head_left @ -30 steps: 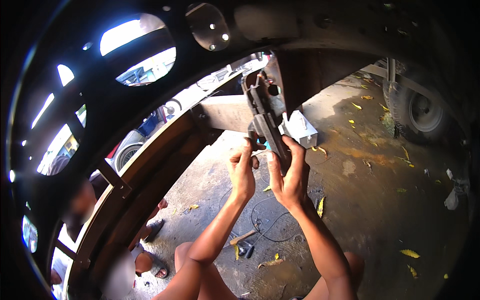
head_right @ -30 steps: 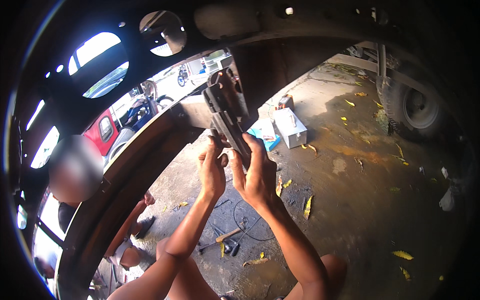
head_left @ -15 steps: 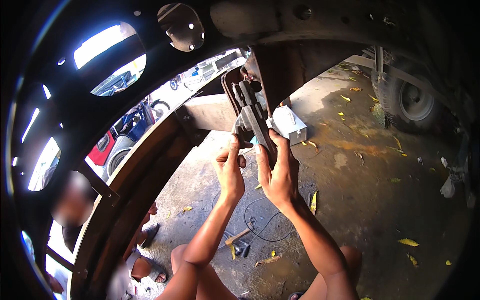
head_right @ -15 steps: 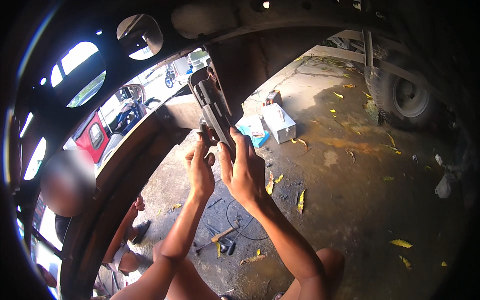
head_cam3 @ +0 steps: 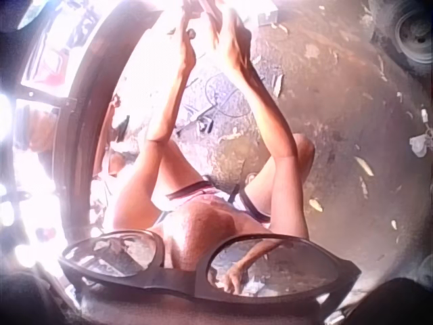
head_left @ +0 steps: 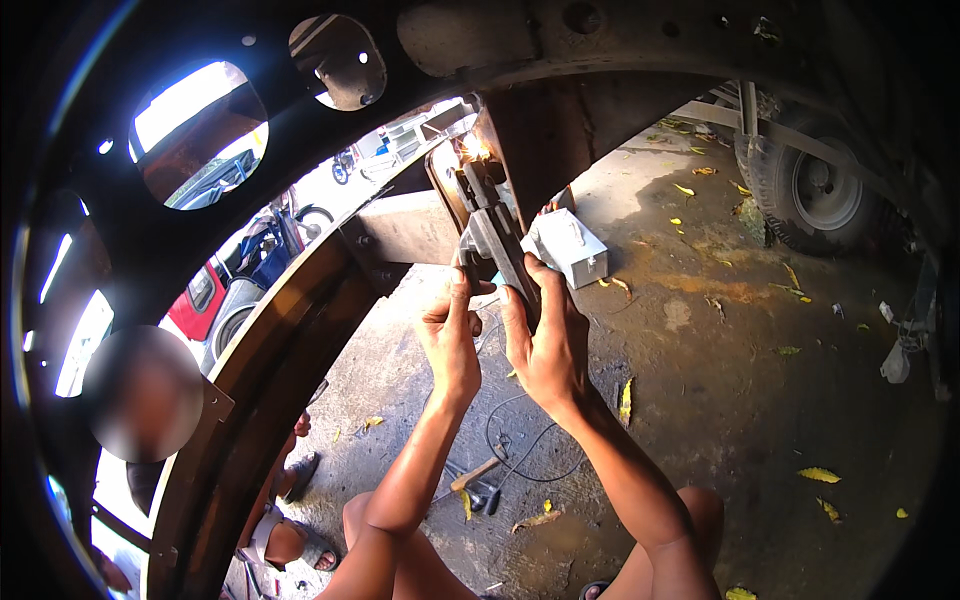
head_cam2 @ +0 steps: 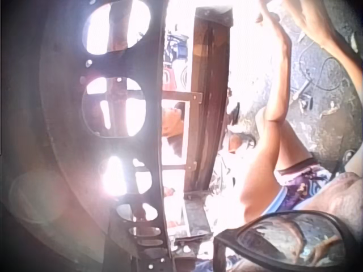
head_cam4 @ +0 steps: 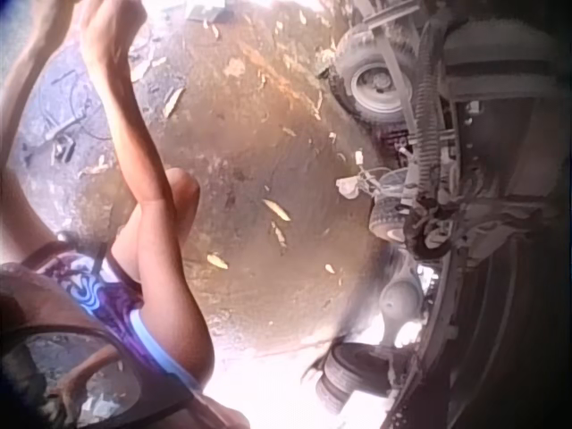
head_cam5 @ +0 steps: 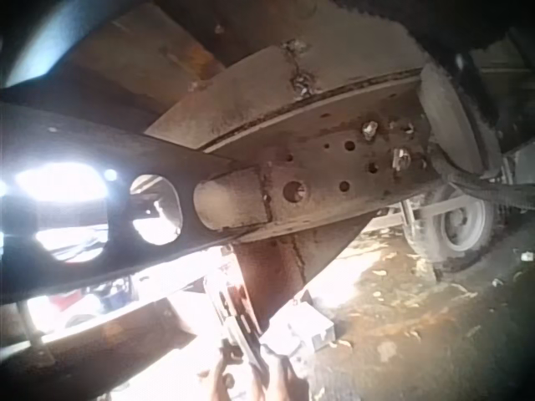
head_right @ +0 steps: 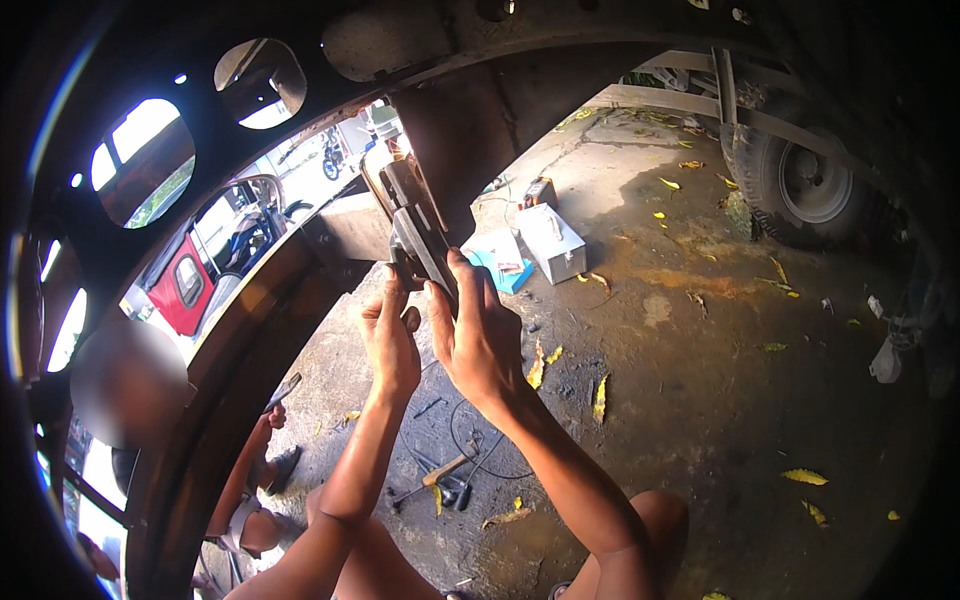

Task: The person welds a metal frame using a handheld welding torch, producing bright sparks. They pause to replace the welding rod and continue welding the same joint area.

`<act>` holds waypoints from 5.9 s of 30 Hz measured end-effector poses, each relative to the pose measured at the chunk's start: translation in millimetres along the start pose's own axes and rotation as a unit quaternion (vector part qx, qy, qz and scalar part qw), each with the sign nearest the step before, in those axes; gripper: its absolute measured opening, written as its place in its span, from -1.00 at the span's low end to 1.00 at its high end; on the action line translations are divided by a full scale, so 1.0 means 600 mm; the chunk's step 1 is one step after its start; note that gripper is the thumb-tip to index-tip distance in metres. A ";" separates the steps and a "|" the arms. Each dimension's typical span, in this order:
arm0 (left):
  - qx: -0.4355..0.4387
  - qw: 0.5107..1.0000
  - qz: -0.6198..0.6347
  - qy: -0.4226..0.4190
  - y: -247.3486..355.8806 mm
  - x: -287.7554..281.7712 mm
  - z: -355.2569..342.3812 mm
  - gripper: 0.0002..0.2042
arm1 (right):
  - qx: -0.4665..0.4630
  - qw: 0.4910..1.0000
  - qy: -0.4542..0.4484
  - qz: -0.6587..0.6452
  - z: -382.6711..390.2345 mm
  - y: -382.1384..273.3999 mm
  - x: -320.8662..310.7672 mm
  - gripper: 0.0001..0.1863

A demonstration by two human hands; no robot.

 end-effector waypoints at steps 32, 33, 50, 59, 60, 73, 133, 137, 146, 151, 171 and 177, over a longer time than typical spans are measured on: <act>-0.051 0.993 0.099 0.030 -0.008 -0.009 0.004 -0.55 | -0.064 0.995 -0.056 -0.056 0.002 0.003 -0.001 -0.56; -0.046 0.994 0.099 0.016 -0.008 -0.011 0.002 -0.56 | -0.046 0.996 -0.055 -0.061 0.004 0.002 0.001 -0.57; -0.049 0.997 0.063 -0.007 0.001 -0.011 0.002 -0.73 | 0.036 0.999 -0.038 -0.009 0.003 -0.012 0.007 -0.59; -0.077 0.997 0.014 -0.006 -0.007 -0.025 -0.004 -0.64 | 0.004 1.000 -0.013 0.015 -0.002 -0.009 0.012 -0.55; -0.078 0.997 0.014 -0.006 -0.007 -0.024 -0.004 -0.64 | 0.001 1.000 -0.012 0.016 -0.002 -0.008 0.013 -0.55; -0.078 0.997 -0.009 -0.011 -0.011 -0.025 -0.008 -0.69 | 0.046 0.998 -0.038 0.011 -0.007 -0.012 0.005 -0.61; -0.043 0.998 0.025 -0.024 -0.007 -0.018 -0.010 -0.81 | 0.000 0.997 -0.037 0.068 -0.024 -0.016 -0.001 -0.57; -0.048 0.998 0.028 -0.017 0.002 -0.005 -0.001 -0.81 | 0.003 0.997 -0.035 0.067 -0.023 -0.014 -0.004 -0.59; -0.050 0.996 0.069 -0.012 -0.017 -0.014 0.001 -0.65 | -0.036 0.998 -0.051 0.000 -0.021 -0.019 -0.012 -0.58; -0.044 0.996 0.079 -0.021 -0.022 -0.015 -0.004 -0.69 | -0.009 0.999 -0.046 0.002 -0.014 -0.008 -0.004 -0.58; -0.045 0.999 0.013 0.011 -0.027 -0.020 -0.011 -0.75 | 0.004 0.999 -0.034 0.034 -0.012 0.009 0.009 -0.52; -0.043 0.999 0.015 0.002 -0.027 -0.016 -0.011 -0.75 | 0.011 0.998 -0.043 0.046 -0.014 0.008 0.008 -0.52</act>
Point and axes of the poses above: each hand's wrist, its own z-axis away from the middle knuckle, its own x-axis out of the palm, y = z × x, the point moved 2 cm from there along -z, towards the middle knuckle, and after that the axes turned 9 degrees about y, right-handed, at the moved point
